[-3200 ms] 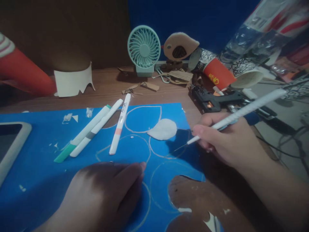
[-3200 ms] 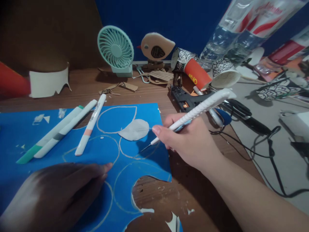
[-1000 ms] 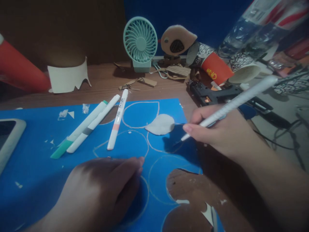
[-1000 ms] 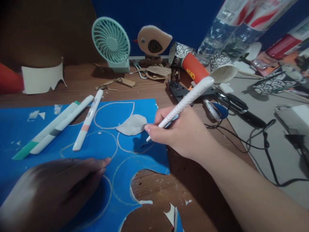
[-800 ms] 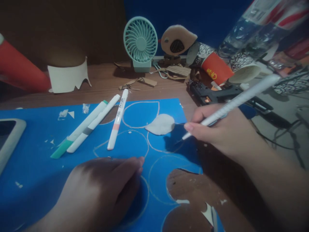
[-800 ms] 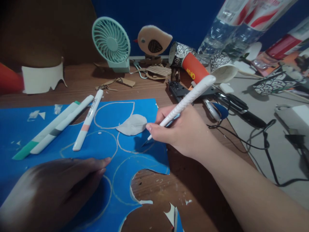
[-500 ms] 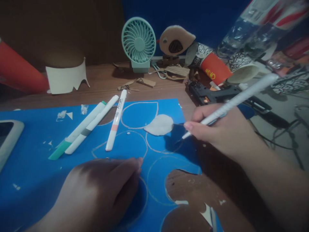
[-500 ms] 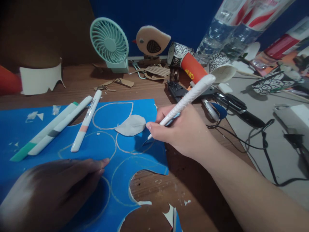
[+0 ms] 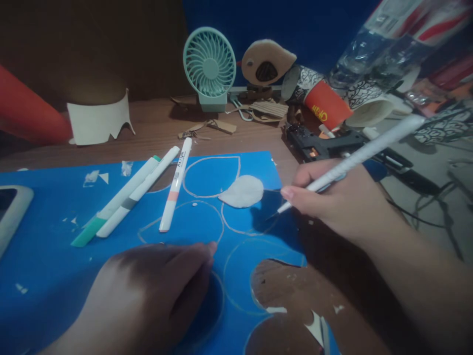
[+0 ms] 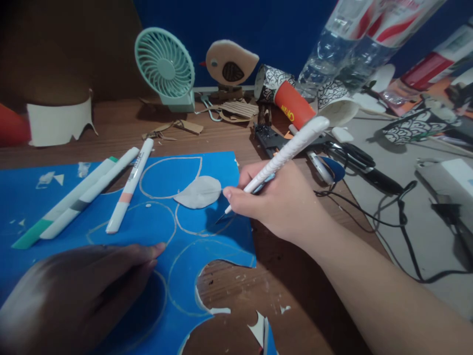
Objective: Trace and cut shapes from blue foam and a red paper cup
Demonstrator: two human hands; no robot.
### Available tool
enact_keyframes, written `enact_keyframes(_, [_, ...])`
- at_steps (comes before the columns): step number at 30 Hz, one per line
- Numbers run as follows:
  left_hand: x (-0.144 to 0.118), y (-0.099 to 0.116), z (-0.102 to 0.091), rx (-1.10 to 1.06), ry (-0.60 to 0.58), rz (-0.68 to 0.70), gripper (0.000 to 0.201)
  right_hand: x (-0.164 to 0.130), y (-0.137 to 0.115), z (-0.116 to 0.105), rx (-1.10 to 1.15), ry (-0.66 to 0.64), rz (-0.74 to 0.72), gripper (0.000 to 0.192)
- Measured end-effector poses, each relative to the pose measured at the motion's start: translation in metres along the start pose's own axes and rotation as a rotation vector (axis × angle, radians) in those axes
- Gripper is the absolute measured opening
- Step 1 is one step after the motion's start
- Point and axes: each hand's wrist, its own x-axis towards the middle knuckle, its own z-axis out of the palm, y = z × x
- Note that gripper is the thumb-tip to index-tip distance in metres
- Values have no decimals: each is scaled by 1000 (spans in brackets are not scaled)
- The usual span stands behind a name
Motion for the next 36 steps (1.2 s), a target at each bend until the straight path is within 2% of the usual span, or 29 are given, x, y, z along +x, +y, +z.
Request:
enact_keyframes(4, [-3,0,-1,3,18,4,26,0,-1,0,51,-16,44,28])
enact_keyframes(9, [-2,3,-5,14,-78,-20,26,0,-4,-2,42,-25,71,30])
enact_keyframes(36, [-1,2,-4,10,-56,10,25,-1,0,-3,43,-11,95,31])
